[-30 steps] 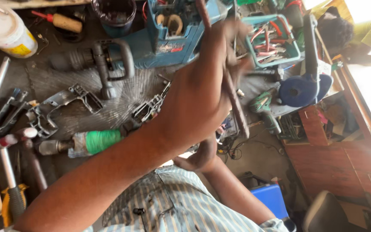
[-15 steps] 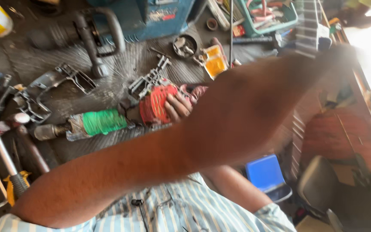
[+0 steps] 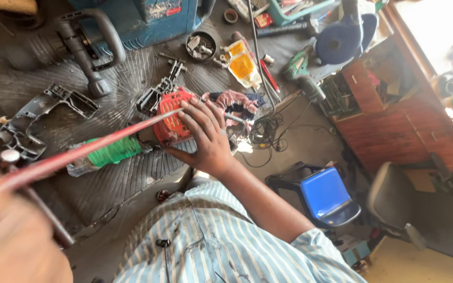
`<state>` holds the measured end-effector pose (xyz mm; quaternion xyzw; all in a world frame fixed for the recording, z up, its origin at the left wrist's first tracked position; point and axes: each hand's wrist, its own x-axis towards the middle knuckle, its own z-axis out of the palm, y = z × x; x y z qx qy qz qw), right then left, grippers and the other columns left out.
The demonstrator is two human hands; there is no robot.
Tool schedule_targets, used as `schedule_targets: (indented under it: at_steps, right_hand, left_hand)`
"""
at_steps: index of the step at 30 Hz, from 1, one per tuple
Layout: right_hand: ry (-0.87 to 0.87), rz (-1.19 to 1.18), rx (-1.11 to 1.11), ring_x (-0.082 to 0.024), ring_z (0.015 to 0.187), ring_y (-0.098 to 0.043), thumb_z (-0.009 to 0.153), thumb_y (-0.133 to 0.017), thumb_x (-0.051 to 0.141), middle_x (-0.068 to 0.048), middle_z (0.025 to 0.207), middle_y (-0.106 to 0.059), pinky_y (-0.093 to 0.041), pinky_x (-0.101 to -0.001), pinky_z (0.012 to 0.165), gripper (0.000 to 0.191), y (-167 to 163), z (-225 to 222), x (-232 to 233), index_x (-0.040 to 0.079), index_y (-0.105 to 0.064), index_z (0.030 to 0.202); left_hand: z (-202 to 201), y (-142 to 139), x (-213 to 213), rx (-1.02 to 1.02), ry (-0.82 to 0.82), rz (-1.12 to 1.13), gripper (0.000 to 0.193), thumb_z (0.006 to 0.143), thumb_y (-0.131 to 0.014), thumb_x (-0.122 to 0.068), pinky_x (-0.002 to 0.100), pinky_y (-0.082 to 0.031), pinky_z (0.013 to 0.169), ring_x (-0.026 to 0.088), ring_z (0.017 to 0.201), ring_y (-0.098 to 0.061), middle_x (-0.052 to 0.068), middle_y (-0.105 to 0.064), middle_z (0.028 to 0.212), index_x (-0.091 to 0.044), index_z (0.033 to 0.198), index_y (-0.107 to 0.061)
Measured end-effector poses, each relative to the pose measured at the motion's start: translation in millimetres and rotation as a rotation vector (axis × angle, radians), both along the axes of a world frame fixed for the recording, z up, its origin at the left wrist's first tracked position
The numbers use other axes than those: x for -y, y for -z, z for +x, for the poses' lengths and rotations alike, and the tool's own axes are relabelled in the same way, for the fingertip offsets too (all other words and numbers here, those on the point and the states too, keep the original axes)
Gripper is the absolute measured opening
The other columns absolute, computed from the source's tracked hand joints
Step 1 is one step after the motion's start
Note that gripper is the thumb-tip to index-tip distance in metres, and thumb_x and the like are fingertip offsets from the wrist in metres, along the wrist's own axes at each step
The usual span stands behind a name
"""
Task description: The person wipes their hands with a cloth, then uses a mallet to tap and separate the red housing of a small engine on a cluttered workbench. They remove and set aside internal parts, then pick up a ribbed metal rod and repeatedly rub and turn it in their hands.
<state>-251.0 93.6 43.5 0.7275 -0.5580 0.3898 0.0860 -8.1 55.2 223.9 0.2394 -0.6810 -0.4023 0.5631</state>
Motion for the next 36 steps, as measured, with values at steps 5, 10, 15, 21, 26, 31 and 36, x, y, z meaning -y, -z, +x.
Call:
schedule_targets:
  at_steps: [5,10,15,21,26,31,36]
  right_hand:
    - [0.006,-0.032,0.001,-0.033,0.148,-0.045,0.08,-0.094,0.037,-0.011,0.153,-0.05,-0.032,-0.0554,0.127,0.086,15,-8,1,0.009,-0.048,0.147]
    - [-0.001,-0.05,0.008,-0.034,0.149,-0.044,0.08,-0.093,0.032,-0.011,0.154,-0.048,-0.032,-0.0559,0.128,0.084,35,-16,-7,0.009,-0.047,0.146]
    - [0.012,-0.056,0.018,-0.033,0.149,-0.044,0.08,-0.095,0.035,-0.01,0.153,-0.049,-0.032,-0.0557,0.127,0.085,36,-13,-3,0.009,-0.048,0.145]
    - [0.018,-0.062,0.025,-0.033,0.149,-0.045,0.082,-0.095,0.037,-0.01,0.153,-0.049,-0.033,-0.0555,0.127,0.083,30,-9,0,0.01,-0.048,0.145]
    - [0.014,-0.049,0.02,-0.034,0.148,-0.044,0.081,-0.094,0.037,-0.012,0.153,-0.049,-0.032,-0.056,0.127,0.084,27,-8,-1,0.01,-0.047,0.146]
    - [0.011,-0.058,0.029,-0.034,0.149,-0.044,0.081,-0.094,0.038,-0.011,0.153,-0.049,-0.032,-0.0559,0.128,0.085,26,-8,0,0.009,-0.047,0.146]
    - [-0.001,-0.059,0.014,-0.036,0.148,-0.043,0.079,-0.095,0.034,-0.015,0.153,-0.047,-0.03,-0.0569,0.127,0.087,31,-9,0,0.006,-0.047,0.146]
  left_hand:
    - [11,11,-23,0.095,-0.003,0.094,0.027,0.112,-0.05,-0.02,0.026,-0.039,0.058,0.013,0.064,-0.044,0.002,-0.047,0.079,-0.007,0.092,-0.037]
    - [-10,18,-31,0.116,0.001,0.099,0.038,0.111,-0.048,-0.025,0.025,-0.034,0.05,0.011,0.052,-0.038,0.001,-0.043,0.066,-0.005,0.081,-0.036]
    - [-20,0,-33,0.163,-0.06,-0.01,0.048,0.116,-0.04,-0.034,0.023,-0.032,0.044,0.008,0.042,-0.034,0.005,-0.042,0.063,0.004,0.086,-0.034]
    - [-23,-6,-35,0.161,-0.032,-0.018,0.051,0.12,-0.029,-0.049,0.022,-0.032,0.049,0.009,0.045,-0.036,0.004,-0.041,0.063,-0.003,0.101,-0.041]
    - [-22,1,-31,0.118,-0.033,-0.135,0.048,0.125,-0.03,-0.044,0.021,-0.036,0.053,0.007,0.049,-0.039,0.005,-0.049,0.065,0.003,0.13,-0.033]
    - [-21,0,-14,-0.005,0.154,-0.11,0.035,0.122,-0.042,-0.03,0.02,-0.036,0.05,0.008,0.051,-0.044,0.008,-0.057,0.071,0.003,0.134,-0.039]
    - [-45,-5,17,0.004,0.108,-0.33,0.03,0.118,-0.052,-0.023,0.024,-0.042,0.058,0.014,0.065,-0.051,0.009,-0.058,0.084,0.003,0.131,-0.046]
